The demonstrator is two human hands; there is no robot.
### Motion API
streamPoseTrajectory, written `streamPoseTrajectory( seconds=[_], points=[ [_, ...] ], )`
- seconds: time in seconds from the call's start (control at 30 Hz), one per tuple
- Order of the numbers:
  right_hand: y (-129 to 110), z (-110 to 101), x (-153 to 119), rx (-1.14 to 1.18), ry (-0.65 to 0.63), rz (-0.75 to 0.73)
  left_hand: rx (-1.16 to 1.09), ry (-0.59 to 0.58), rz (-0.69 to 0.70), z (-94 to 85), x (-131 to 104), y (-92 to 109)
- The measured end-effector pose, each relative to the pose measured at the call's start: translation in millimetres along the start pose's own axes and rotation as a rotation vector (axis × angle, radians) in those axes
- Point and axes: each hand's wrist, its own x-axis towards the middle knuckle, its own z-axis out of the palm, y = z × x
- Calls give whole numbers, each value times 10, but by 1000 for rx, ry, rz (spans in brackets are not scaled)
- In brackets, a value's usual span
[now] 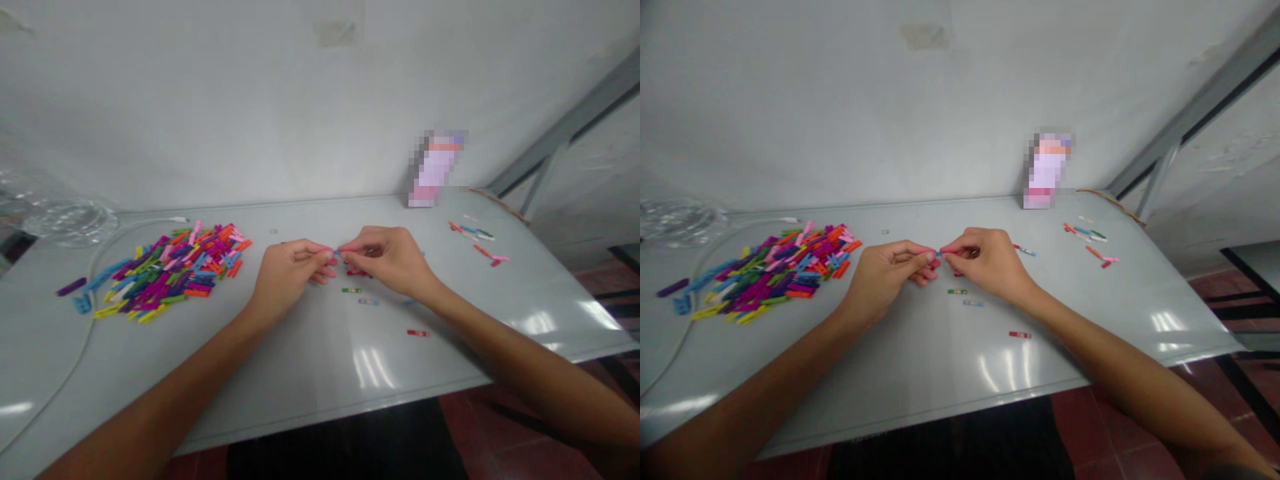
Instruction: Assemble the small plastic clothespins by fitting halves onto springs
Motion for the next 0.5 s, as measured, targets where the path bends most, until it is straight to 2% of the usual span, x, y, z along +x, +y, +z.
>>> streamPoseTrajectory(
  seconds=[0.1,0.17,0.5],
  points=[
    [11,-65,52,171,-83,131,-32,-17,0,-12,2,34],
    [2,-97,73,219,-110,164,-50,-26,1,-14,2,49],
    [-30,-78,60,237,-97,61,-78,-57,42,7,-4,68]
  ],
)
